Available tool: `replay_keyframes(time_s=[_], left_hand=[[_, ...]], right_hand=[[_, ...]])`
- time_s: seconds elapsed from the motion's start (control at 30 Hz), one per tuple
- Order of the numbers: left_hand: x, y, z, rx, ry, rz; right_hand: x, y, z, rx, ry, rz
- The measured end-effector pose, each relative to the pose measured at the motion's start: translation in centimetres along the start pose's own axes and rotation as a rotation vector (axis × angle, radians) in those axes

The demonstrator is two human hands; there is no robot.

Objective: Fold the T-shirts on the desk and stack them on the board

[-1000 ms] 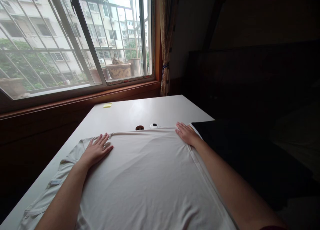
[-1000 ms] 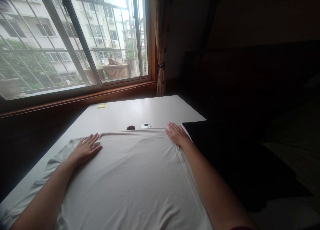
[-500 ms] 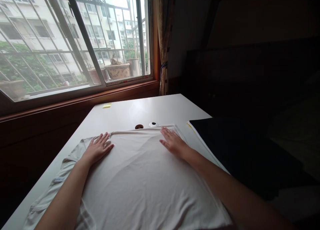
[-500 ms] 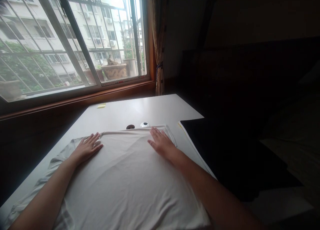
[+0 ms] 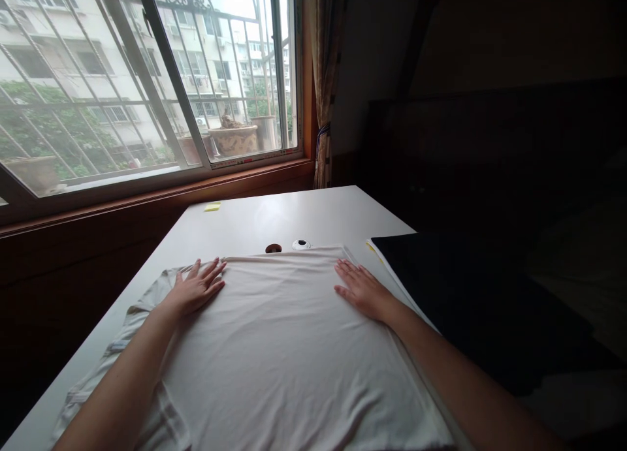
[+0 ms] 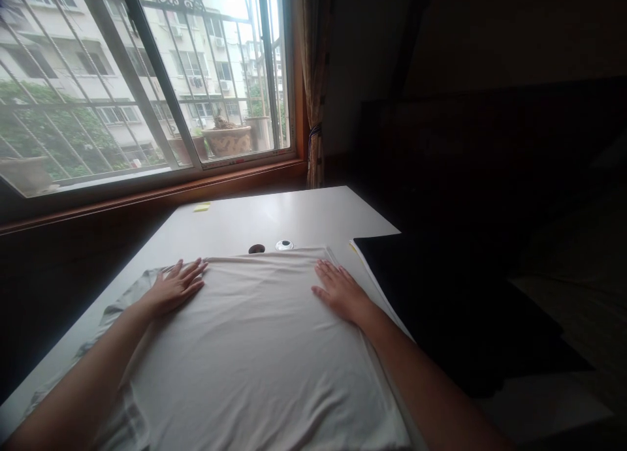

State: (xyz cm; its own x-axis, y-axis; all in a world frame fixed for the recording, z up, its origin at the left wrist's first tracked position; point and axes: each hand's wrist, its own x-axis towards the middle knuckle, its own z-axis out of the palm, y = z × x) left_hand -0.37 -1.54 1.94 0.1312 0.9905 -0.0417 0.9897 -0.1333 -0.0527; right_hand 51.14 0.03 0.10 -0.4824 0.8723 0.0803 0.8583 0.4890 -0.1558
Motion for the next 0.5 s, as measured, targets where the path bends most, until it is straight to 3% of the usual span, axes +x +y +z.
replay_keyframes(time_s=[0.17,0.33,0.5], left_hand=[[-0.1,1.5,0.3,0.031,0.092,0.079],[-0.5,3.0,1.3,-0.024,0.059,0.106],[-0.7,3.2,1.0,-0.080,0.073,0.110]], right_hand=[[-0.1,-0.1,0.2,0.007,0.004,-0.003],[0.0,0.0,0.2,0.008,0.002,-0.006],[-0.1,-0.1,0.0,-0.002,-0.020,-0.001]])
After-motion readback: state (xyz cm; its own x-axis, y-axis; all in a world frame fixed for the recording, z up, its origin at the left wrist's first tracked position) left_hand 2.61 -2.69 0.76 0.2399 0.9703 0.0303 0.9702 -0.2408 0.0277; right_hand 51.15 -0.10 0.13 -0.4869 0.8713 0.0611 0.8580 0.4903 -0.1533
